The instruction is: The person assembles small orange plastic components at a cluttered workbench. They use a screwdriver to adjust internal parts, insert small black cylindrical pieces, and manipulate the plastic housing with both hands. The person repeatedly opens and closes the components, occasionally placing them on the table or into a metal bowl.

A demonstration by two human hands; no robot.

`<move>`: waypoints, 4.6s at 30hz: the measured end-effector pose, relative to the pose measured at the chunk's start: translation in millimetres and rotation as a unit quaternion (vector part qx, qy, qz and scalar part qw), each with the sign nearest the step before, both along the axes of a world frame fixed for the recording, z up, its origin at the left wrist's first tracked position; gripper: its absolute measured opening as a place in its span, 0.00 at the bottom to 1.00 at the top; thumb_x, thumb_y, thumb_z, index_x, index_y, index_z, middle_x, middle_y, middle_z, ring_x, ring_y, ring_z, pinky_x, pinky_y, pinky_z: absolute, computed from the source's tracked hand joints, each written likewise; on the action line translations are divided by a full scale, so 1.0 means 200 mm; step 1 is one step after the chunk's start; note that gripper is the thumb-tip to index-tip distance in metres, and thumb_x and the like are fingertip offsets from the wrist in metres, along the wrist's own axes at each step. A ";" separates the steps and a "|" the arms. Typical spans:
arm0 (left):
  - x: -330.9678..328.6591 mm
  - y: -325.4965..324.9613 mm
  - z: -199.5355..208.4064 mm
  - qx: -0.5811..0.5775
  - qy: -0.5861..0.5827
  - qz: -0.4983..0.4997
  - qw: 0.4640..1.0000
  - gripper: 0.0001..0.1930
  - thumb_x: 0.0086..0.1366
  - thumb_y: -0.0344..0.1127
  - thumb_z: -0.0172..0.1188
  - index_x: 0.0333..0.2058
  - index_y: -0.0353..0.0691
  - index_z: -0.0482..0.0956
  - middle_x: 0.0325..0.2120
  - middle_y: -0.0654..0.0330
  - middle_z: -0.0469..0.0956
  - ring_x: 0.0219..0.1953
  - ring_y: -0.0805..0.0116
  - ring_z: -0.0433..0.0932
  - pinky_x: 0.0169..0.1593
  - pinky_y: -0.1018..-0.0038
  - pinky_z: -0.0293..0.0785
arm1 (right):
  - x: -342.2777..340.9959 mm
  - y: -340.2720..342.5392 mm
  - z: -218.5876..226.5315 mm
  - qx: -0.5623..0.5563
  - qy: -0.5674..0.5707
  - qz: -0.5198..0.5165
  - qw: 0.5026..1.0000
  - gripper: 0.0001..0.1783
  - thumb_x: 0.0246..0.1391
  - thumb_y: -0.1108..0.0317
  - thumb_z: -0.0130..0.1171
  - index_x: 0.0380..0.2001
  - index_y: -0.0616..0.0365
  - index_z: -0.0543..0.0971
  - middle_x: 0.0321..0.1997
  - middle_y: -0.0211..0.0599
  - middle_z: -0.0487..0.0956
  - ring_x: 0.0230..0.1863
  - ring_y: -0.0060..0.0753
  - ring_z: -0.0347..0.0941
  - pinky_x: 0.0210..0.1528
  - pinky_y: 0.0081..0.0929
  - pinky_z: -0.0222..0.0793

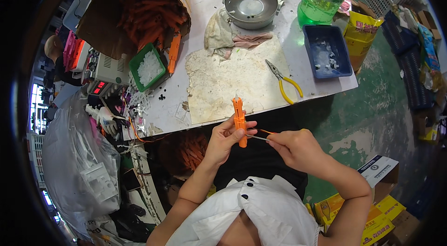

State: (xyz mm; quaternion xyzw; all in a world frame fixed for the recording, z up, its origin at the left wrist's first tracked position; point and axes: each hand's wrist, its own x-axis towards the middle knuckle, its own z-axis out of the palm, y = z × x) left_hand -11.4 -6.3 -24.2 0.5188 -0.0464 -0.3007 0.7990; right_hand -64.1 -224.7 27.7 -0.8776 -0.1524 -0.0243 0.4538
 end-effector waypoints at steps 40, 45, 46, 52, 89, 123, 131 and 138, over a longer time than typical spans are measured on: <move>-0.18 -0.03 -0.14 -0.049 -0.139 0.054 0.988 0.28 0.60 0.40 0.64 0.57 0.37 0.67 0.50 0.49 0.75 0.51 0.58 0.75 0.57 0.63 0.70 | -0.11 0.23 -0.30 0.639 0.404 -0.114 0.645 0.12 0.64 0.55 0.51 0.41 0.50 0.69 0.24 0.32 0.73 0.10 0.11 0.48 0.13 0.12 0.46; -0.15 0.02 -0.15 -0.099 -0.131 0.109 0.980 0.30 0.58 0.40 0.66 0.57 0.35 0.68 0.45 0.56 0.75 0.49 0.65 0.73 0.54 0.69 0.70 | -0.10 0.21 -0.32 0.136 0.136 -0.136 0.972 0.15 0.59 0.62 0.58 0.44 0.57 0.70 0.23 0.36 0.74 0.18 0.22 0.65 0.21 0.19 0.59; -0.14 0.05 -0.15 -0.078 -0.156 0.109 0.979 0.30 0.58 0.38 0.66 0.57 0.34 0.68 0.45 0.57 0.74 0.48 0.68 0.73 0.52 0.73 0.70 | -0.10 0.18 -0.24 0.100 0.182 -0.163 0.965 0.16 0.56 0.66 0.60 0.45 0.59 0.72 0.25 0.36 0.75 0.24 0.26 0.71 0.27 0.22 0.64; -0.10 0.16 -0.12 0.069 -0.256 0.083 0.961 0.26 0.61 0.38 0.63 0.56 0.34 0.71 0.39 0.62 0.72 0.38 0.75 0.69 0.42 0.81 0.66 | -0.02 0.13 -0.01 -0.025 -0.191 -0.085 0.978 0.19 0.43 0.76 0.67 0.42 0.51 0.83 0.25 0.29 0.76 0.23 0.29 0.68 0.22 0.23 0.60; -0.04 0.21 0.01 0.174 -0.360 0.061 0.915 0.23 0.65 0.47 0.56 0.51 0.33 0.75 0.37 0.58 0.75 0.36 0.71 0.73 0.41 0.78 0.68 | -0.06 0.12 0.00 -0.074 -0.236 -0.083 0.965 0.22 0.38 0.80 0.66 0.42 0.51 0.83 0.20 0.29 0.72 0.18 0.27 0.67 0.19 0.24 0.61; -0.04 0.23 0.01 0.159 -0.318 0.037 0.934 0.25 0.67 0.49 0.54 0.53 0.33 0.73 0.36 0.59 0.73 0.34 0.74 0.71 0.37 0.80 0.66 | -0.08 0.14 -0.05 -0.031 -0.211 -0.079 0.974 0.25 0.38 0.82 0.66 0.44 0.52 0.82 0.20 0.30 0.72 0.18 0.28 0.69 0.19 0.24 0.62; -0.03 0.22 0.02 0.166 -0.340 0.036 0.925 0.25 0.66 0.48 0.55 0.52 0.33 0.74 0.36 0.59 0.74 0.33 0.73 0.70 0.37 0.80 0.66 | -0.09 0.15 -0.06 -0.044 -0.223 -0.091 0.969 0.26 0.37 0.82 0.66 0.44 0.52 0.82 0.20 0.30 0.71 0.18 0.27 0.67 0.19 0.23 0.62; -0.04 0.23 0.07 0.213 -0.376 0.011 0.902 0.18 0.66 0.36 0.56 0.52 0.35 0.74 0.37 0.54 0.76 0.36 0.64 0.76 0.41 0.74 0.71 | -0.12 0.14 -0.07 -0.074 -0.227 -0.099 0.966 0.24 0.38 0.81 0.65 0.43 0.53 0.83 0.19 0.30 0.70 0.18 0.27 0.67 0.19 0.23 0.61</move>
